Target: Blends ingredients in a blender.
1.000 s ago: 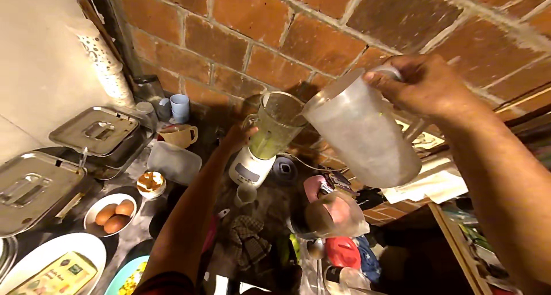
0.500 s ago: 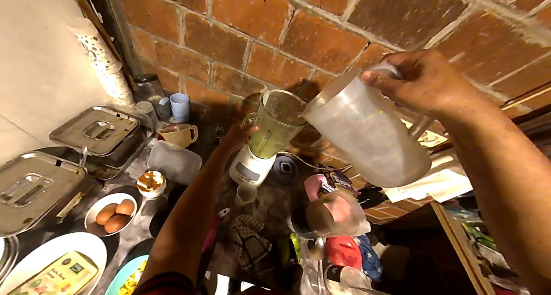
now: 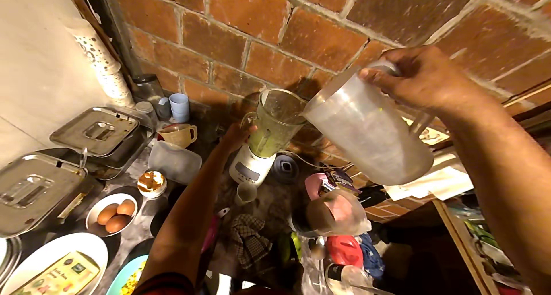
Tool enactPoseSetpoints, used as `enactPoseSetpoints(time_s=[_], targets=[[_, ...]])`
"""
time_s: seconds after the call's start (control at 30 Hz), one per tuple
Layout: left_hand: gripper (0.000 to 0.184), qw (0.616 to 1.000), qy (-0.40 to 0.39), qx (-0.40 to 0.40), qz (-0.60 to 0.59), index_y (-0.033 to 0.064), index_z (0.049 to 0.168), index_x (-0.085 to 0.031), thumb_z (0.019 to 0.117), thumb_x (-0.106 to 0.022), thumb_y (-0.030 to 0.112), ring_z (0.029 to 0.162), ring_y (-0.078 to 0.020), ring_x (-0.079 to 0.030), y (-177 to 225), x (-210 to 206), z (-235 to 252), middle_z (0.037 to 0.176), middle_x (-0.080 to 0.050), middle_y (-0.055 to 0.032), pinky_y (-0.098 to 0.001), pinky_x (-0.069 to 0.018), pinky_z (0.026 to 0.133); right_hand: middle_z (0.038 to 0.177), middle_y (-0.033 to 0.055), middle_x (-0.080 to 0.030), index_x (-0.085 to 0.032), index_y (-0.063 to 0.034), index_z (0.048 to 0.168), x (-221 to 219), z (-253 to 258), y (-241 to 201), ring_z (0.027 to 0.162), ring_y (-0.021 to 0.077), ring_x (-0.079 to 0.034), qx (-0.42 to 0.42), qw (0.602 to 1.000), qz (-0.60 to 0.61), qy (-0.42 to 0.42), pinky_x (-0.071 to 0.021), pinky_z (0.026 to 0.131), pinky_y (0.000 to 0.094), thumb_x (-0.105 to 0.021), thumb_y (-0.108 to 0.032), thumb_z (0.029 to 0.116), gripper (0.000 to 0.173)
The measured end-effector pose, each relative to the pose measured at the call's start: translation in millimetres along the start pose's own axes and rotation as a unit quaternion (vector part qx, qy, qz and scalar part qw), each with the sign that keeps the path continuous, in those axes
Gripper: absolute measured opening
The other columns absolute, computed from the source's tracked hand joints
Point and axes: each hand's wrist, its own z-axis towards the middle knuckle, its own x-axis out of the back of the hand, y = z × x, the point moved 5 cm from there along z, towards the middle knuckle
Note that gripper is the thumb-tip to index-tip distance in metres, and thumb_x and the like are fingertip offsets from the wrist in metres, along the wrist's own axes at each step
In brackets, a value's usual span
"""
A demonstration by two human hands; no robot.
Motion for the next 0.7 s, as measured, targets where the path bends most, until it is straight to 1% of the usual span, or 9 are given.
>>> enactPoseSetpoints(time_s=[0.1, 0.2, 0.27, 0.37, 0.47, 0.57, 0.63, 0.67, 0.7], targets=[[0.041, 1.0, 0.0, -0.014, 0.011, -0.0026, 0.13, -0.057, 0.1064, -0.055, 0.031, 0.073, -0.02, -0.06, 0.3, 0.4, -0.5, 0.093, -0.064, -0.0153, -0.0395, -0.0547, 0.074, 0.073, 0.0024, -0.055, -0.067, -0.0084, 0.097, 0.3, -1.8, -1.5, 0.057, 0.0106, -0.048, 0.009, 1.0, 0.001, 0.001, -0.0431, 0.055, 0.0357, -0.065, -0.037, 0.1004, 0.029], [0.041, 1.0, -0.001, -0.014, 0.002, -0.0022, 0.13, -0.058, 0.1064, -0.055, 0.031, 0.071, -0.0183, -0.059, -2.4, 0.0, 1.7, 0.09, -0.064, -0.0141, -0.0376, -0.0547, 0.071, 0.074, 0.0027, -0.055, -0.066, -0.0075, 0.097, 1.1, -2.8, -2.8, 0.059, 0.0109, -0.048, 0.012, 1.0, -0.006, 0.003, -0.0437, 0.057, 0.0367, -0.065, -0.037, 0.1009, 0.03], [0.039, 1.0, -0.001, -0.009, 0.0, -0.002, 0.127, -0.059, 0.1063, -0.055, 0.031, 0.07, -0.0178, -0.059, -1.1, 0.0, 1.0, 0.088, -0.063, -0.0129, -0.0371, -0.0546, 0.071, 0.075, 0.0042, -0.055, -0.066, -0.0063, 0.097, 1.5, -3.8, -4.3, 0.061, 0.0123, -0.049, 0.011, 1.0, -0.009, 0.003, -0.044, 0.059, 0.0388, -0.065, -0.037, 0.101, 0.031], [0.04, 1.0, 0.002, 0.001, -0.012, -0.0013, 0.128, -0.059, 0.1056, -0.056, 0.031, 0.071, -0.0176, -0.06, -3.3, -0.3, 2.1, 0.091, -0.063, -0.0131, -0.0373, -0.055, 0.072, 0.074, 0.0031, -0.055, -0.066, -0.0076, 0.096, 1.9, -3.6, -3.1, 0.06, 0.0116, -0.049, 0.017, 1.0, -0.012, 0.005, -0.0444, 0.058, 0.0381, -0.065, -0.037, 0.1005, 0.029], [0.042, 1.0, 0.0, 0.007, -0.015, -0.0008, 0.132, -0.057, 0.1055, -0.057, 0.032, 0.074, -0.0192, -0.06, -5.4, -0.5, 3.9, 0.097, -0.064, -0.0153, -0.0386, -0.0553, 0.074, 0.075, 0.0047, -0.056, -0.067, -0.0071, 0.099, 3.1, -4.0, -1.1, 0.061, 0.0134, -0.049, 0.014, 1.0, -0.014, 0.009, -0.0443, 0.059, 0.0406, -0.065, -0.038, 0.1002, 0.031], [0.043, 1.0, 0.001, 0.008, 0.002, -0.0009, 0.132, -0.057, 0.1058, -0.056, 0.033, 0.073, -0.0192, -0.061, -4.8, -0.2, 3.3, 0.096, -0.064, -0.0152, -0.0387, -0.0554, 0.074, 0.078, 0.004, -0.057, -0.067, -0.0078, 0.104, 5.8, -13.0, 0.0, 0.062, 0.0113, -0.049, -0.007, 1.0, -0.004, 0.027, -0.0451, 0.06, 0.0378, -0.065, -0.039, 0.1007, 0.031], [0.043, 1.0, 0.001, 0.016, 0.0, -0.002, 0.131, -0.056, 0.1058, -0.056, 0.033, 0.073, -0.0194, -0.061, -5.2, 0.1, 3.1, 0.095, -0.064, -0.0154, -0.0389, -0.0551, 0.074, 0.08, 0.0056, -0.057, -0.066, -0.0071, 0.107, 8.8, -26.2, 4.9, 0.063, 0.0131, -0.05, -0.033, 0.998, 0.026, 0.053, -0.0457, 0.061, 0.0394, -0.064, -0.041, 0.1009, 0.034], [0.042, 1.0, 0.002, 0.016, -0.004, -0.0023, 0.129, -0.057, 0.1056, -0.056, 0.033, 0.072, -0.0185, -0.06, -6.6, 0.0, 3.9, 0.094, -0.064, -0.0146, -0.0379, -0.055, 0.073, 0.078, 0.0033, -0.058, -0.065, -0.0097, 0.104, 10.4, -37.1, 6.9, 0.06, 0.0113, -0.05, -0.044, 0.995, 0.042, 0.074, -0.0462, 0.058, 0.0359, -0.064, -0.043, 0.1008, 0.033], [0.042, 1.0, 0.003, 0.013, -0.01, -0.0027, 0.128, -0.057, 0.1055, -0.056, 0.032, 0.071, -0.0177, -0.059, -7.4, -0.4, 4.3, 0.093, -0.063, -0.0142, -0.0371, -0.055, 0.072, 0.074, 0.0004, -0.057, -0.063, -0.0137, 0.1, 11.7, -51.1, 8.8, 0.053, 0.0086, -0.05, -0.049, 0.992, 0.059, 0.098, -0.0462, 0.051, 0.0308, -0.064, -0.045, 0.1006, 0.031]])
